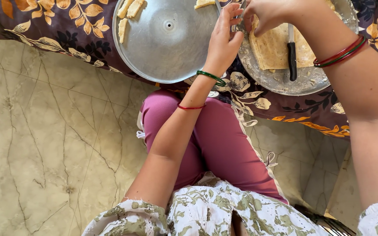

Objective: The person cuts a flattened sheet of dough into strips using a knife and arranges the pieces on a metal tray. The person handles the dough strips by hand, placing them in rows on the tray.

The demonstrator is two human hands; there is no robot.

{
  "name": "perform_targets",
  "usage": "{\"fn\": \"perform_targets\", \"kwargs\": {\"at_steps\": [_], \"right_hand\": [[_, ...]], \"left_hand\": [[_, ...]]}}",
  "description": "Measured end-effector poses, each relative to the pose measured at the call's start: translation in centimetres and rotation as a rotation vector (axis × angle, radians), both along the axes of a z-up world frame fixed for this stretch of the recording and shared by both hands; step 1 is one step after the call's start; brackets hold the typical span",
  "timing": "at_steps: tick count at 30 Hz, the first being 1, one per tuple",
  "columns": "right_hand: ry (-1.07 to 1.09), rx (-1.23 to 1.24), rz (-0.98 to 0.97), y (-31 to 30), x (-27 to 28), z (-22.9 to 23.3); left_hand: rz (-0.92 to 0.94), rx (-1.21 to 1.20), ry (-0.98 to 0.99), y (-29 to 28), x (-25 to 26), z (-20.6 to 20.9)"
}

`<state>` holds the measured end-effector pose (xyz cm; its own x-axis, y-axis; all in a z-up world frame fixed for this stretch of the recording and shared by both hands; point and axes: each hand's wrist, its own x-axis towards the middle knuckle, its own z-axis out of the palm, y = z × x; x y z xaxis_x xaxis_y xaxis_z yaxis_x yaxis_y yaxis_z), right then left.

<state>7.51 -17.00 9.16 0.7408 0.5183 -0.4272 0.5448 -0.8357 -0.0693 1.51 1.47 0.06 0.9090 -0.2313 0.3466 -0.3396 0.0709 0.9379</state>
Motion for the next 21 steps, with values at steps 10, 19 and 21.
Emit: {"fn": "perform_targets", "kwargs": {"at_steps": [10,19,21], "right_hand": [[0.066,-0.022,-0.016,-0.8,0.1,-0.5],[0.154,-0.099,-0.043,-1.0,0.1,-1.5],[0.176,-0.073,-0.048,-1.1,0.0,-1.4]], "left_hand": [[-0.016,-0.044,0.004,0.1,0.3,-0.6],[-0.028,-0.055,0.012,0.1,0.5,-1.0],[-0.028,-0.052,0.011,0.1,0.6,-1.0]]}}
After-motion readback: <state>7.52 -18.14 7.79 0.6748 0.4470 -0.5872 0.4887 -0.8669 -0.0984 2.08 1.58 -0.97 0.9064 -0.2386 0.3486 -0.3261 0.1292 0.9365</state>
